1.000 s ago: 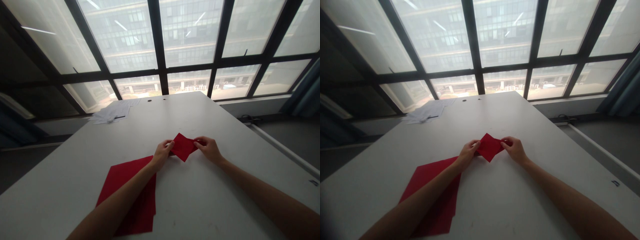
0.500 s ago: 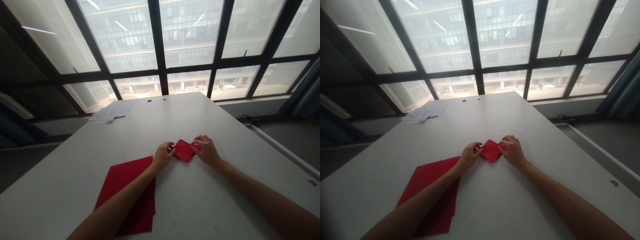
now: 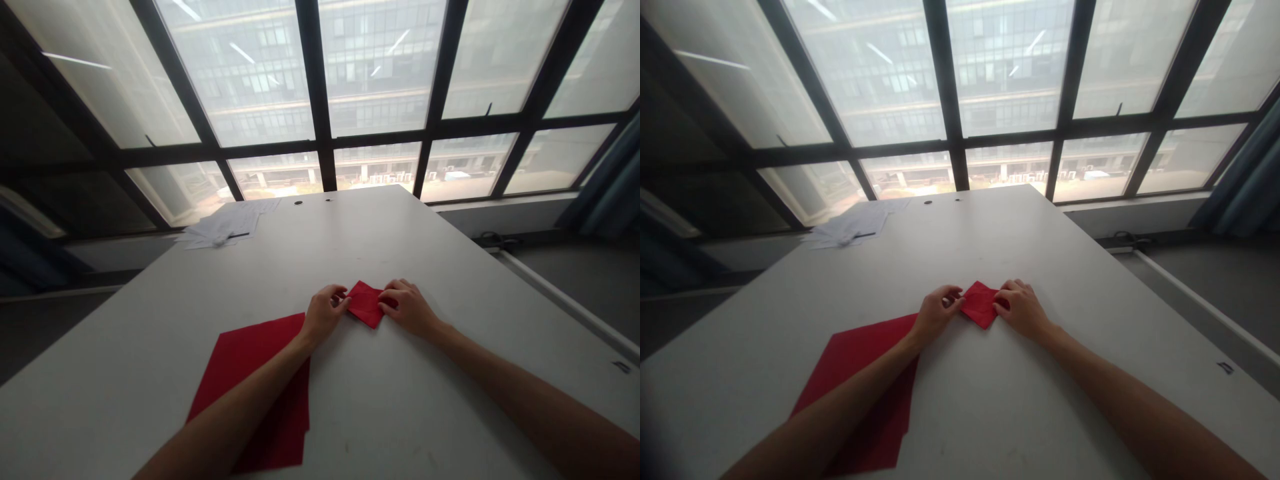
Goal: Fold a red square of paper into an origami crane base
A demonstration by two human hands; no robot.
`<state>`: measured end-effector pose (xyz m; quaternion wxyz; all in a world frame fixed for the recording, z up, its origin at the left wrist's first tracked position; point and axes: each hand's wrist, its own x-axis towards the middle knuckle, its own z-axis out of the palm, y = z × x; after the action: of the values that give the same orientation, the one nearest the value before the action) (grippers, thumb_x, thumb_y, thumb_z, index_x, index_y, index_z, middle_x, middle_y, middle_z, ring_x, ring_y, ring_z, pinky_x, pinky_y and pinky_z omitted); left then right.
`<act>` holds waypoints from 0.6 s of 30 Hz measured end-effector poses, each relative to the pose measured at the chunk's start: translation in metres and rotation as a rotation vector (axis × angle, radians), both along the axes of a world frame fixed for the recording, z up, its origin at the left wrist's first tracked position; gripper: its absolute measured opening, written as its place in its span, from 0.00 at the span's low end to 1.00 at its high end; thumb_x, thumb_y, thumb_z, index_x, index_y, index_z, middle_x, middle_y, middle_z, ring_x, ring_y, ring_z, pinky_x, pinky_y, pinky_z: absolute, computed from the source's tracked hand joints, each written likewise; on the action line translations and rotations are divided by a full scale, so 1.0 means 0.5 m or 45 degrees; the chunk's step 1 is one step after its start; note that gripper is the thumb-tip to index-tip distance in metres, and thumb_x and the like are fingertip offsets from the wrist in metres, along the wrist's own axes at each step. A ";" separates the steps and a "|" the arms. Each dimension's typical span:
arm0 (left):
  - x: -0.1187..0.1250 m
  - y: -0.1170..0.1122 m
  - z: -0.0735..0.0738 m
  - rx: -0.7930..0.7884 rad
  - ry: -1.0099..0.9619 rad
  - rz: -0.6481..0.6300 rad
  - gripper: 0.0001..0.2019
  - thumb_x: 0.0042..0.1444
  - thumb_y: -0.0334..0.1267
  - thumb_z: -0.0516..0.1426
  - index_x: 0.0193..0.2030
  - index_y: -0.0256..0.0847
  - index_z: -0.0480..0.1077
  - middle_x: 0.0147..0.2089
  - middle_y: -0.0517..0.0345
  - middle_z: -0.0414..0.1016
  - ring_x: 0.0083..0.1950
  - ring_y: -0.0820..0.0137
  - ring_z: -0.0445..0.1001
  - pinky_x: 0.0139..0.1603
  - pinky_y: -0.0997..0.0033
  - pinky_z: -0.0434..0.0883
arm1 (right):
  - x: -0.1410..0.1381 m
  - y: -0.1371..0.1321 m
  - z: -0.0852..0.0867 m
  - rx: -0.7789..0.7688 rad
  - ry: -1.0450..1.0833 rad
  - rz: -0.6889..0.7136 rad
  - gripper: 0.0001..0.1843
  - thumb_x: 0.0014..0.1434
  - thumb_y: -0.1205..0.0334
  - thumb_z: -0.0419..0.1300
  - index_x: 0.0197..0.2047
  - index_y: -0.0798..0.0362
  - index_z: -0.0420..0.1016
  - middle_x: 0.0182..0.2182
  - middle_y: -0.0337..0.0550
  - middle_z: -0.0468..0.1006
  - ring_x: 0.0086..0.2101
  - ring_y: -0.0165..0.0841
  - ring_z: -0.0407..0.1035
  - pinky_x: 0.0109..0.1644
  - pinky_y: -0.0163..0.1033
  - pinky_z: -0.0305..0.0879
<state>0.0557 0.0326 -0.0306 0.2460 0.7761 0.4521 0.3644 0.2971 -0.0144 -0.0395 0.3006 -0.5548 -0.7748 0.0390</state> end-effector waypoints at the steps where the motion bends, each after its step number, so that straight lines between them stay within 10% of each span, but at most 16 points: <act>1: -0.001 -0.001 0.000 0.023 0.024 -0.008 0.12 0.55 0.37 0.63 0.46 0.41 0.76 0.39 0.56 0.80 0.37 0.67 0.77 0.41 0.68 0.73 | -0.001 0.000 0.000 0.002 0.001 0.004 0.05 0.59 0.61 0.64 0.39 0.48 0.81 0.38 0.44 0.77 0.42 0.39 0.68 0.51 0.47 0.63; 18: -0.006 -0.020 0.014 0.341 0.412 -0.031 0.15 0.53 0.35 0.67 0.48 0.46 0.76 0.44 0.56 0.80 0.45 0.61 0.76 0.51 0.59 0.70 | -0.014 -0.010 0.006 0.013 -0.082 0.164 0.11 0.59 0.56 0.66 0.46 0.43 0.80 0.45 0.44 0.78 0.48 0.41 0.67 0.55 0.50 0.57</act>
<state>0.0527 0.0227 -0.0234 0.0691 0.8557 0.4238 0.2888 0.2900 -0.0195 -0.0364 0.2753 -0.5032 -0.8183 0.0366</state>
